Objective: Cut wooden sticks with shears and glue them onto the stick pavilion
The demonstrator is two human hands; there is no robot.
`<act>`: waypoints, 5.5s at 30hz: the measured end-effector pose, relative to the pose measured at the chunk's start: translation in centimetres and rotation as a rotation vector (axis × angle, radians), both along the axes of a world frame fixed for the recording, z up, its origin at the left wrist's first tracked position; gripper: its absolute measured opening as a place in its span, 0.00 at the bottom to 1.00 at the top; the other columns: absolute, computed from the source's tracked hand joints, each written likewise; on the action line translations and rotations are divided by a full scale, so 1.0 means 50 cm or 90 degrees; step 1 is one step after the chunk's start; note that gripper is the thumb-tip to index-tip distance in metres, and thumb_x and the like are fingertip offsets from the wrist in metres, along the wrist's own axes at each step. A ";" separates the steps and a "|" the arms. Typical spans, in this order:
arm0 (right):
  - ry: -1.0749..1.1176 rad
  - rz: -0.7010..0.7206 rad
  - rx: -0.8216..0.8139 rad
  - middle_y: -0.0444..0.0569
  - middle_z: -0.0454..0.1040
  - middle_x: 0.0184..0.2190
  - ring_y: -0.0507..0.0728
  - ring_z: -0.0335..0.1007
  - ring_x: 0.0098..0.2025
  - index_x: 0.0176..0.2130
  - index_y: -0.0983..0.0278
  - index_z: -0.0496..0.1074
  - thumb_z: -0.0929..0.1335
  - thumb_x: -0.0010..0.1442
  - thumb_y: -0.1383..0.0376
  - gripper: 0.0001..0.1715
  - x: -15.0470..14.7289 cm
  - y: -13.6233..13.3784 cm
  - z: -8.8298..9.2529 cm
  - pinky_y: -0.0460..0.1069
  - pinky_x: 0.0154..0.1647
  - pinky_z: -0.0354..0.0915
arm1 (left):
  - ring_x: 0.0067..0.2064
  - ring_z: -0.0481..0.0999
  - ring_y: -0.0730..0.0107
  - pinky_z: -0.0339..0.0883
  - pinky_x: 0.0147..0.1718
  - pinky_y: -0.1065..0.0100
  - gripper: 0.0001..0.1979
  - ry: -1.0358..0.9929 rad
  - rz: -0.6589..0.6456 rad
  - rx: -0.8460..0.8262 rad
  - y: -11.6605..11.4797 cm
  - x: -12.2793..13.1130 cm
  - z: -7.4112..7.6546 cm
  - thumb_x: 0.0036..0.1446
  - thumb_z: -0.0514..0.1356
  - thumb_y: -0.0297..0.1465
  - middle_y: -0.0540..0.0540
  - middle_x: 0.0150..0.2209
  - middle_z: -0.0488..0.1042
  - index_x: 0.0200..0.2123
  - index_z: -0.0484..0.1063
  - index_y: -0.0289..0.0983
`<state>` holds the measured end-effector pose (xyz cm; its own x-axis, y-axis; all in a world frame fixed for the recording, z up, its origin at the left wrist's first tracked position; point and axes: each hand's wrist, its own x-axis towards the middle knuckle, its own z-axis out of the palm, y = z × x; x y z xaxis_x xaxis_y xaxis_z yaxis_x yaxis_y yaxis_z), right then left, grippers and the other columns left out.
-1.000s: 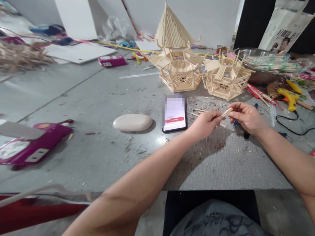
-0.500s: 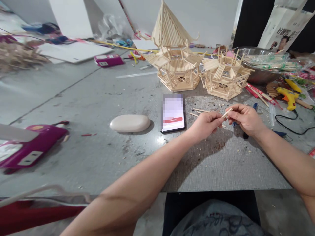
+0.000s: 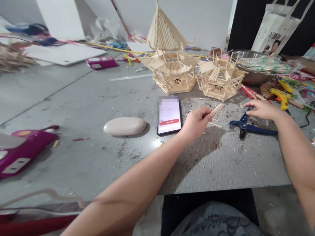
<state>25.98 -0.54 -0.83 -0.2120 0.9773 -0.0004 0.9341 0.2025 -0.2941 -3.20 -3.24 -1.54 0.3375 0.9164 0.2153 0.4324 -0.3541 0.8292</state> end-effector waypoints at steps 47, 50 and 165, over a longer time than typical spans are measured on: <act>0.956 0.092 -0.291 0.50 0.66 0.51 0.62 0.65 0.48 0.49 0.55 0.60 0.56 0.46 0.40 0.36 -0.175 -0.093 0.025 0.60 0.42 0.63 | 0.23 0.60 0.80 0.55 0.22 0.75 0.08 -0.109 -0.197 -0.098 -0.032 0.027 -0.019 0.52 0.56 0.31 0.53 0.21 0.64 0.24 0.69 0.34; 0.910 0.111 -0.304 0.48 0.66 0.51 0.62 0.65 0.48 0.49 0.53 0.60 0.62 0.42 0.46 0.35 -0.172 -0.101 0.034 0.60 0.41 0.62 | 0.25 0.63 0.79 0.57 0.24 0.74 0.07 -0.122 -0.178 -0.045 -0.029 0.023 -0.022 0.52 0.56 0.30 0.51 0.23 0.67 0.25 0.69 0.34; 0.066 0.038 0.149 0.51 0.74 0.41 0.63 0.70 0.42 0.49 0.62 0.66 0.65 0.45 0.62 0.29 -0.193 -0.122 0.016 0.55 0.40 0.64 | 0.19 0.59 0.82 0.55 0.19 0.77 0.13 -0.082 -0.119 0.018 -0.005 -0.009 0.003 0.56 0.52 0.33 0.54 0.17 0.60 0.22 0.66 0.34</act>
<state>16.34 -6.66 0.00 -0.2557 0.9340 0.2497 0.8859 0.3298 -0.3263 -3.67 -3.47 -1.37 0.4690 0.8333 0.2927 0.2485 -0.4426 0.8616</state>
